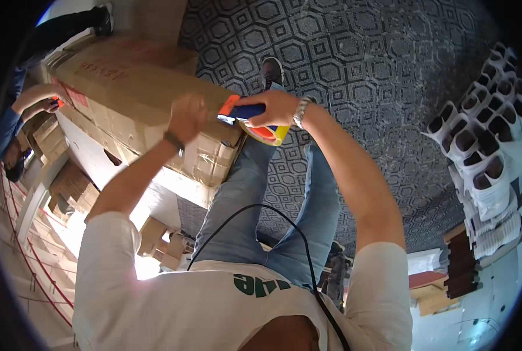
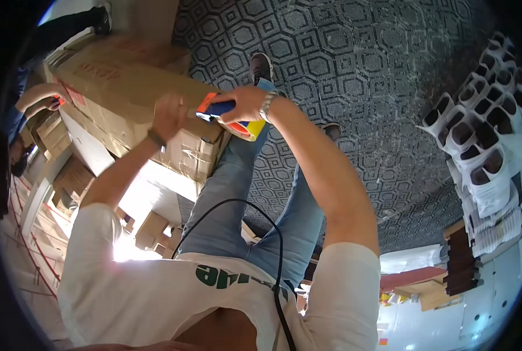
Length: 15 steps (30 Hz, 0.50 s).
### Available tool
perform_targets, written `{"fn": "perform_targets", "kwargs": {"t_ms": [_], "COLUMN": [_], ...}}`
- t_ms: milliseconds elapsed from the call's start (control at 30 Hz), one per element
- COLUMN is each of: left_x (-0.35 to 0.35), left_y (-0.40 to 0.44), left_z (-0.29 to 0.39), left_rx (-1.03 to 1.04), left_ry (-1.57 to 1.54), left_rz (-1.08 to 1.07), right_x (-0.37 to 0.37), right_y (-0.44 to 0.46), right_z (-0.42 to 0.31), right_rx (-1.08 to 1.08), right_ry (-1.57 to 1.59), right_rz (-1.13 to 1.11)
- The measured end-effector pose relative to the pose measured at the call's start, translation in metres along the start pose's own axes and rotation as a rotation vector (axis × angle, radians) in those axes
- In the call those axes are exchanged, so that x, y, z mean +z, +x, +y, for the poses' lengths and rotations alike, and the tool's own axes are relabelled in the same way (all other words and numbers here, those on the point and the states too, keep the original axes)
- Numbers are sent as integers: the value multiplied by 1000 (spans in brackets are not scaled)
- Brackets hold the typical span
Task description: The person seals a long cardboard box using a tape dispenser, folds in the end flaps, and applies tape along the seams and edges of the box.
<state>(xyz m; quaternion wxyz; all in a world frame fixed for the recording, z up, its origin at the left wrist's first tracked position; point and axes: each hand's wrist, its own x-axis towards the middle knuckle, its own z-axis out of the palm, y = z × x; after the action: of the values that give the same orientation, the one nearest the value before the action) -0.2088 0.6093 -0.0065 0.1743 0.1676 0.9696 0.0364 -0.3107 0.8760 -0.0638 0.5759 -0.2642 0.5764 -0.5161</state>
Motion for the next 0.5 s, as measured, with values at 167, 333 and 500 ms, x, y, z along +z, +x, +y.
{"fn": "perform_targets", "kwargs": {"t_ms": [167, 333, 500], "left_x": [-10, 15, 14], "left_y": [-22, -10, -22], "left_z": [130, 134, 122], "left_rx": [452, 360, 483], "left_ry": [1, 512, 578], "left_rz": [-549, -845, -705], "right_x": [-13, 16, 16], "right_y": [7, 4, -3], "right_z": [-10, 18, 33], "right_rx": [78, -58, -72], "right_ry": [-106, -77, 19], "right_rz": [-134, 1, -2]}}
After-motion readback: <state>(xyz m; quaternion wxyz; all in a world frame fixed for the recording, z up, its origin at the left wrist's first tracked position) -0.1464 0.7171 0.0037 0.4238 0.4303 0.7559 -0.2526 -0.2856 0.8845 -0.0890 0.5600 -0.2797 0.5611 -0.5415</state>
